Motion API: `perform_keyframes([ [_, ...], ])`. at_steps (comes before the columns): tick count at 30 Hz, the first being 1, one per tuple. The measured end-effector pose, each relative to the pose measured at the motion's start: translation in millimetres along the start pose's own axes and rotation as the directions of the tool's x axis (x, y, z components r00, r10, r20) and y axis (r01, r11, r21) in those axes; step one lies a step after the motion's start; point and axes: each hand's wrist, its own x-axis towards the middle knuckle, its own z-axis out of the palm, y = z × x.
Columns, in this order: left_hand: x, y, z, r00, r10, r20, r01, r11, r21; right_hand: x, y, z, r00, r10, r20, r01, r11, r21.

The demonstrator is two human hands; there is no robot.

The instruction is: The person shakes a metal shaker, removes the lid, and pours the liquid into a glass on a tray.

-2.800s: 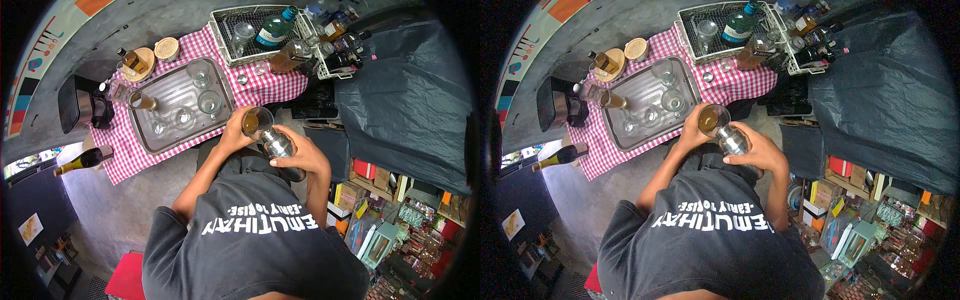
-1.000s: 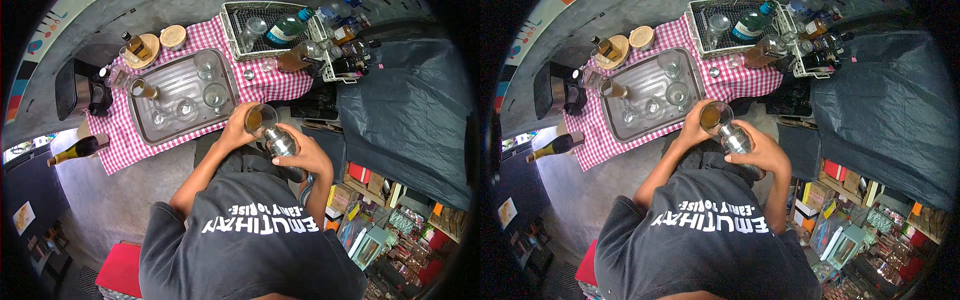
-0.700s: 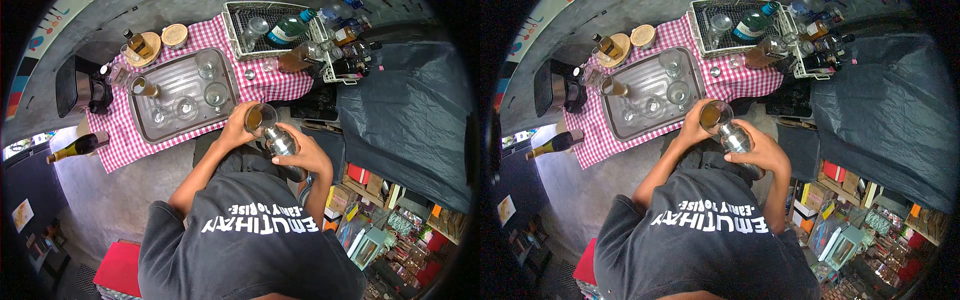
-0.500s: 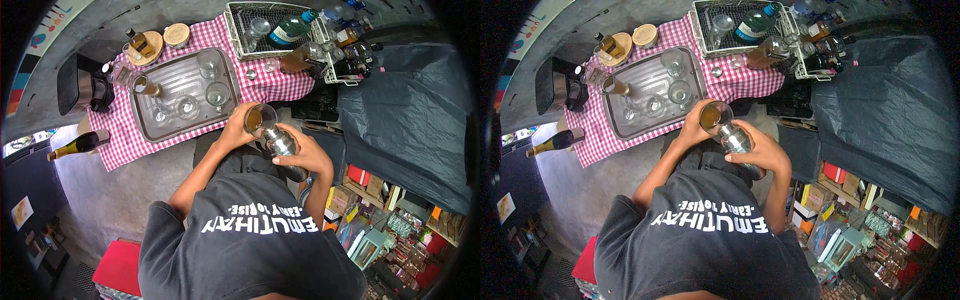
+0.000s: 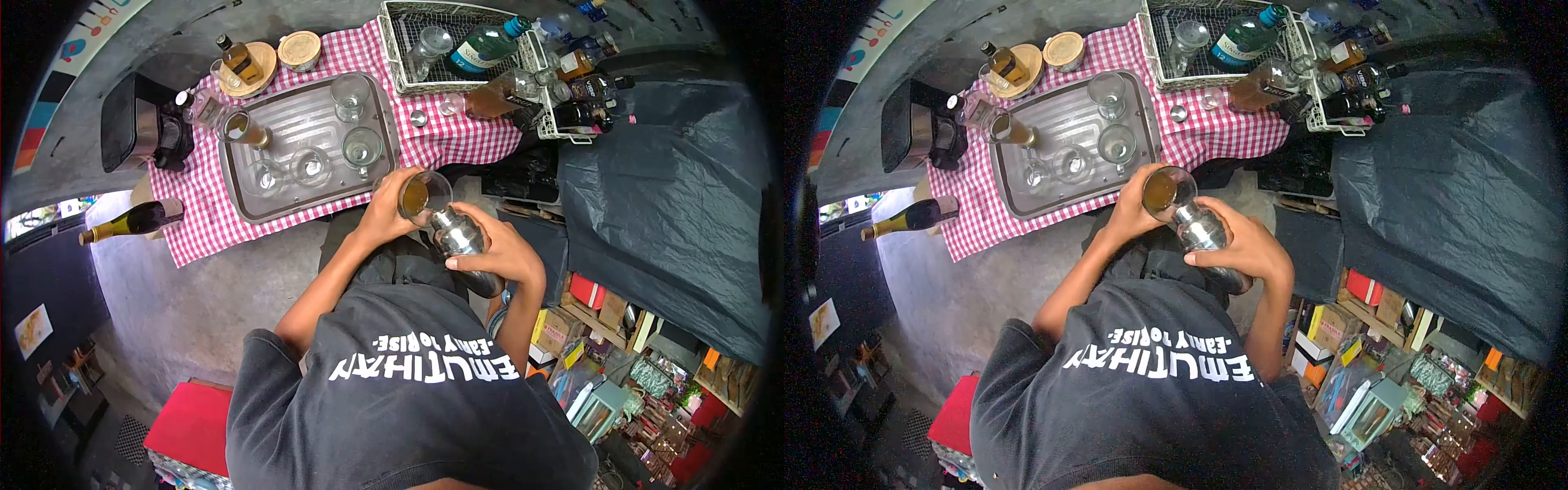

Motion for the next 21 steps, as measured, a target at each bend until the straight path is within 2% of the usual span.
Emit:
perform_keyframes([
  [2, -2.2, 1.2, -0.7, 1.000, -0.018, 0.004, 0.018, 1.000, -0.007, 0.3, 3.4, 1.3, 1.000, 0.008, 0.008, -0.008, 1.000, 0.028],
  [4, -4.9, 1.8, -0.8, 0.999, -0.028, -0.015, 0.028, 1.000, 0.012, 1.1, 10.5, 3.7, 0.996, -0.084, -0.037, 0.084, 0.996, -0.009],
  [7, -4.6, 4.9, -4.1, 1.000, -0.023, 0.003, 0.023, 1.000, 0.014, -2.3, 1.8, 1.1, 1.000, -0.003, 0.004, 0.003, 1.000, -0.019],
  [10, -5.9, 5.1, -7.6, 1.000, -0.013, 0.016, 0.013, 1.000, 0.026, -3.1, -2.4, 2.7, 0.999, 0.008, 0.041, -0.009, 1.000, 0.018],
  [16, -8.3, 9.6, -15.4, 0.999, -0.038, 0.039, 0.038, 0.999, 0.006, -2.6, 2.0, 10.0, 0.999, -0.050, 0.002, 0.050, 0.999, 0.022],
  [21, -10.4, 12.7, -28.0, 0.995, -0.051, 0.085, 0.051, 0.999, 0.005, -3.2, -1.3, 18.0, 0.999, -0.029, 0.032, 0.026, 0.996, 0.083],
])
